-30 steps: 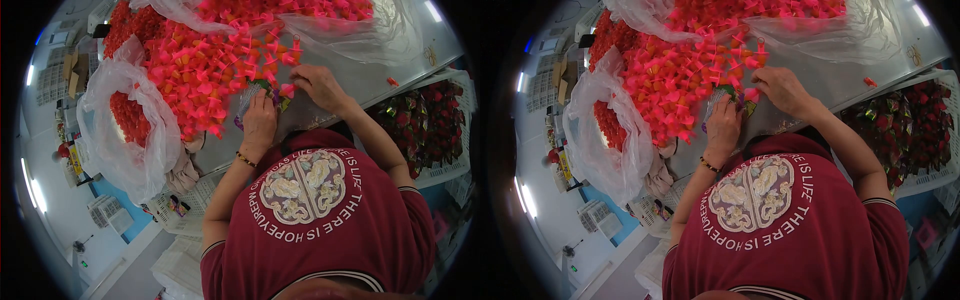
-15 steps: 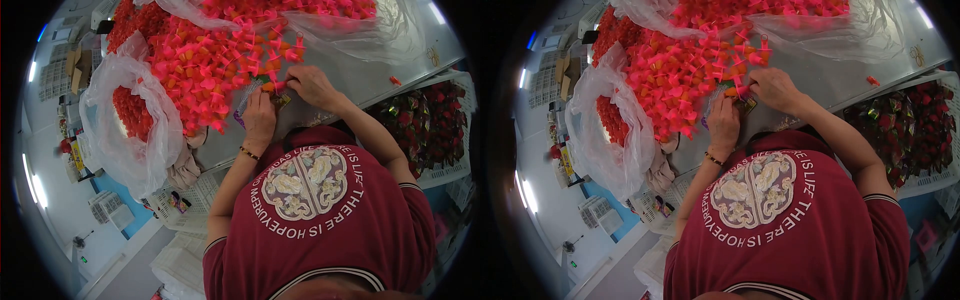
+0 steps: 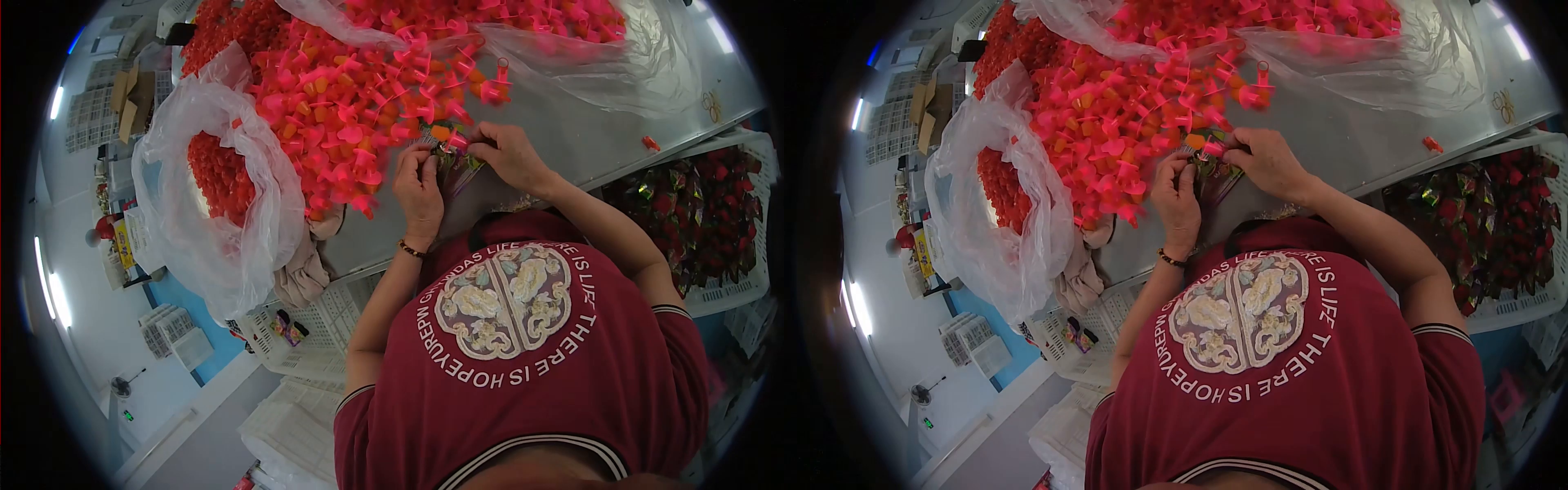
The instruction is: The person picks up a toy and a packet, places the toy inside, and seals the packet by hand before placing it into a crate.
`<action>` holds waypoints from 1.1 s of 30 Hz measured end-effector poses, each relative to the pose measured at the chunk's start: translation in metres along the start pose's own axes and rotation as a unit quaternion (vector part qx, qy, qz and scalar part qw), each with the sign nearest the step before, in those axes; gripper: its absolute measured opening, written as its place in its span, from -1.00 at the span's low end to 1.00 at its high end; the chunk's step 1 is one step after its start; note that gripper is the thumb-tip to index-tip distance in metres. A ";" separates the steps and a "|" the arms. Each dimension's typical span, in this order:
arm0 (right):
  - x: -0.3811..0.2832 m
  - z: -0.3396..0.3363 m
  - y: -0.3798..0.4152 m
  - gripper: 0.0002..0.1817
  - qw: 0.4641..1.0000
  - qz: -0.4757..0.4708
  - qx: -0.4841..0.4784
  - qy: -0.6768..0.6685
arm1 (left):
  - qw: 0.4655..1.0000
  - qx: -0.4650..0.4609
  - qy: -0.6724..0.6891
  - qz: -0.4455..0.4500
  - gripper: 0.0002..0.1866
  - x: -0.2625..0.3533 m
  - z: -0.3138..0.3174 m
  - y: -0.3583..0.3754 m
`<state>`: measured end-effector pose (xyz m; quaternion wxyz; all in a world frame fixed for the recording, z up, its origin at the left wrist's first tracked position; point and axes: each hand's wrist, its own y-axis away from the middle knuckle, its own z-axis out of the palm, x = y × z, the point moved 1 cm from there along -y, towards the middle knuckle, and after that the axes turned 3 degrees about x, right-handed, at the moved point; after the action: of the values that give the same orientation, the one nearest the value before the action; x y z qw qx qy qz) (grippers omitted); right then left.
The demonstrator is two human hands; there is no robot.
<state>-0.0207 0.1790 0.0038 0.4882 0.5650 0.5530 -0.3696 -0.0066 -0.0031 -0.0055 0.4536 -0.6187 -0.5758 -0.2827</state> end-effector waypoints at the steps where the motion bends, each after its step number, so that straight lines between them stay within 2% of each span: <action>1: 0.001 -0.001 0.001 -0.82 0.994 -0.066 0.001 0.082 | 1.000 0.003 0.016 -0.016 -0.96 0.000 0.000 0.000; 2: 0.000 -0.005 0.002 -0.82 0.994 -0.067 -0.001 0.083 | 1.000 0.005 0.017 -0.017 -0.96 0.001 -0.001 0.000; 4: -0.005 -0.013 0.004 -0.83 0.979 -0.101 -0.021 0.173 | 0.999 0.003 0.043 -0.024 -0.95 0.002 -0.001 0.000; 11: -0.010 -0.006 0.003 -0.84 0.990 -0.098 0.005 0.098 | 0.998 -0.010 0.055 -0.023 -0.91 0.002 0.000 0.001; 14: -0.005 -0.008 0.004 -0.86 0.983 -0.109 -0.012 0.148 | 0.998 0.001 0.058 -0.026 -0.92 0.000 0.000 0.001; 16: -0.009 -0.014 0.005 -0.86 0.960 -0.167 -0.023 0.223 | 0.998 -0.002 0.062 -0.023 -0.95 0.003 0.000 0.001; 22: -0.014 -0.009 0.004 -0.87 0.967 -0.157 0.010 0.202 | 0.998 0.017 0.062 -0.007 -0.93 0.003 0.001 -0.001; 26: -0.014 -0.007 0.006 -0.86 0.957 -0.178 -0.012 0.228 | 0.997 0.021 0.079 -0.015 -0.94 0.005 -0.001 -0.003; 28: -0.018 -0.009 0.006 -0.86 0.928 -0.193 -0.034 0.317 | 0.997 0.027 0.070 -0.018 -0.93 0.000 -0.004 -0.004; 29: -0.018 -0.012 0.003 -0.86 0.927 -0.195 -0.031 0.319 | 0.997 0.028 0.071 -0.014 -0.93 0.002 -0.004 -0.008; 31: -0.018 -0.015 0.002 -0.87 0.865 -0.301 -0.028 0.400 | 0.998 0.023 0.030 0.041 -0.92 0.012 -0.008 -0.008; 33: -0.024 -0.017 -0.002 -0.87 0.864 -0.313 -0.026 0.393 | 0.997 0.018 0.027 0.065 -0.92 0.018 -0.009 -0.008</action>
<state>-0.0274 0.1886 0.0303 0.1034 0.4478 0.8563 -0.2357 -0.0101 -0.0033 0.0156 0.4979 -0.6386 -0.5268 -0.2585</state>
